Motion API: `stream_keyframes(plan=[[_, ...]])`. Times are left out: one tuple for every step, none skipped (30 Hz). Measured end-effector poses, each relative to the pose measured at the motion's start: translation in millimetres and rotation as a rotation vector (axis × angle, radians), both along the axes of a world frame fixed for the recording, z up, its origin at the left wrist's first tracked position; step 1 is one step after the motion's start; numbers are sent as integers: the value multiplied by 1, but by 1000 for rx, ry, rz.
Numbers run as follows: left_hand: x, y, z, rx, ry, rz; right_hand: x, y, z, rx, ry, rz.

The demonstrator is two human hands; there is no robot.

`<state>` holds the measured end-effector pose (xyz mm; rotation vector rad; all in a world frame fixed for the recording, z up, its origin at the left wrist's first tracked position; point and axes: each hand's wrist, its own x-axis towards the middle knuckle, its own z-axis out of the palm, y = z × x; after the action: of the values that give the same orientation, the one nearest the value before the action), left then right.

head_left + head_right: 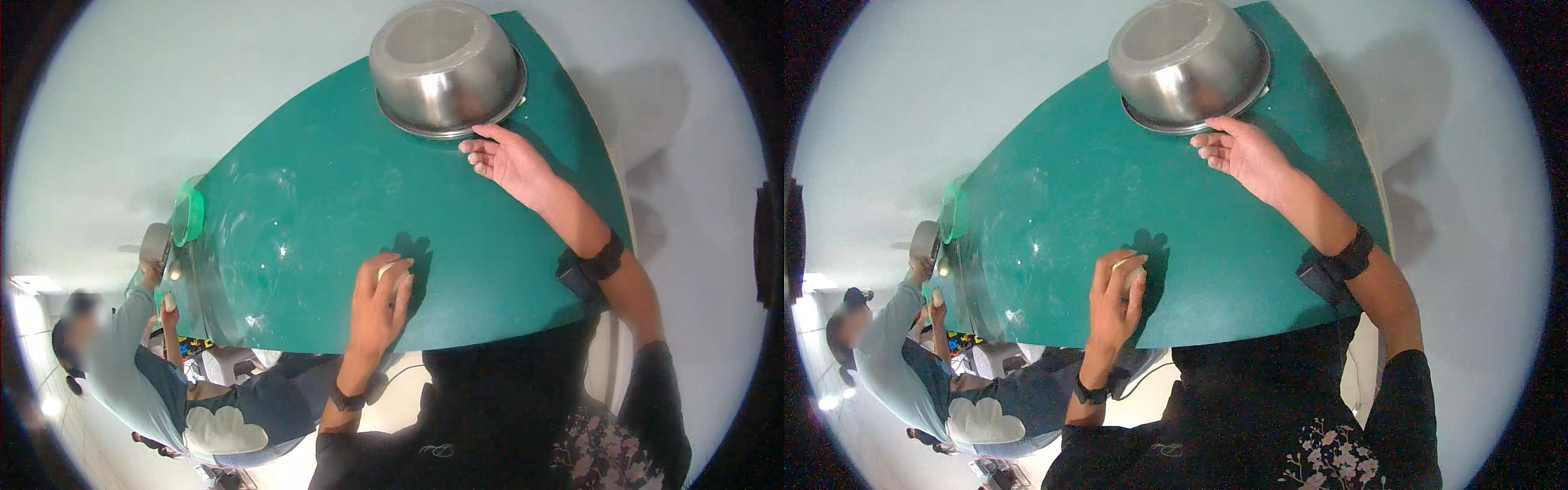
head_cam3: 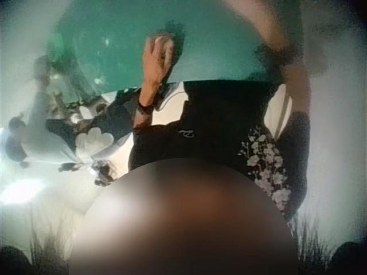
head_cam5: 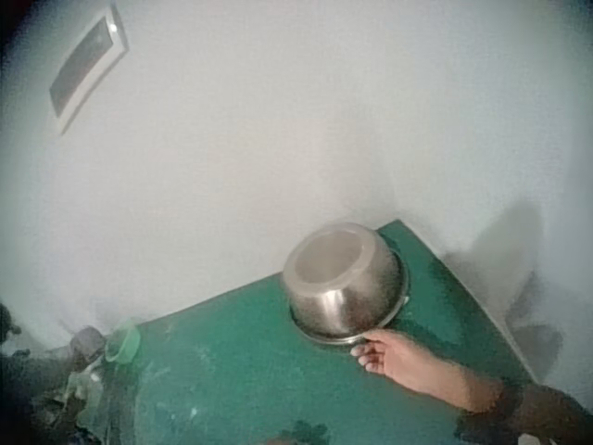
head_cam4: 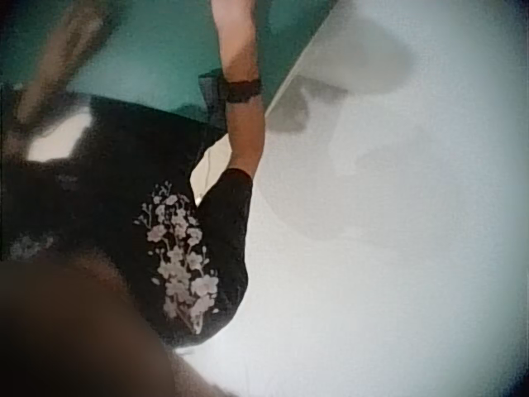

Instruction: Roll small pieces of dough into balls on a preparation surface.

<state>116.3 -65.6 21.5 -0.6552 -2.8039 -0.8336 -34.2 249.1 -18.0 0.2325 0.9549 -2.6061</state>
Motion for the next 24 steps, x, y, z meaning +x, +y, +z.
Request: stream_keyframes(plan=[[1,-1,0,46,-51,-2,-4,-2,-1,1,4,5],[1,-1,-1,47,-48,1,-8,-4,-2,17,-33,-23],[2,1,-3,100,-67,21,-9,-7,-3,33,-70,-51],[3,2,-5,153,-88,40,-9,-9,-6,34,-67,-49],[5,3,-5,154,-85,41,-8,-11,-8,29,-38,-80],[7,5,-2,156,-111,62,-8,-11,-7,23,-10,-111],[8,8,-1,157,-137,82,-8,-11,-6,24,-9,-110],[8,10,-4,158,-136,83,-7,-10,-5,33,18,-127],[9,12,-7,126,-111,71,-5,-11,-3,40,47,-143],[10,12,-9,94,-85,59,-4,-13,-2,39,49,-141],[10,11,-9,92,-84,61,-3,-16,0,69,80,-173],[10,11,-11,63,-61,34,-3,-16,1,102,110,-210],[10,12,-11,33,-38,6,-4,-13,4,102,111,-211],[11,13,-11,33,-37,5,-5,-9,7,147,209,-216],[12,16,-8,-17,-11,-9,-5,-3,14,194,306,-223],[13,17,-5,-71,16,-18,-6,1,24,193,306,-225],[13,18,-4,-72,16,-21,-6,6,35,237,337,-252],[13,18,-4,-76,23,-20,-6,8,44,279,368,-276],[13,18,-4,-79,29,-21,-4,8,49,263,375,-273],[13,17,-4,-80,29,-22,-3,10,47,262,375,-273],[13,14,-5,-77,27,-20,-1,14,44,248,316,-277],[13,12,-7,-73,25,-19,0,20,41,234,258,-280],[13,10,-8,-73,22,-19,2,27,37,235,256,-280],[13,7,-8,-80,15,-35,4,37,34,255,279,-272]])
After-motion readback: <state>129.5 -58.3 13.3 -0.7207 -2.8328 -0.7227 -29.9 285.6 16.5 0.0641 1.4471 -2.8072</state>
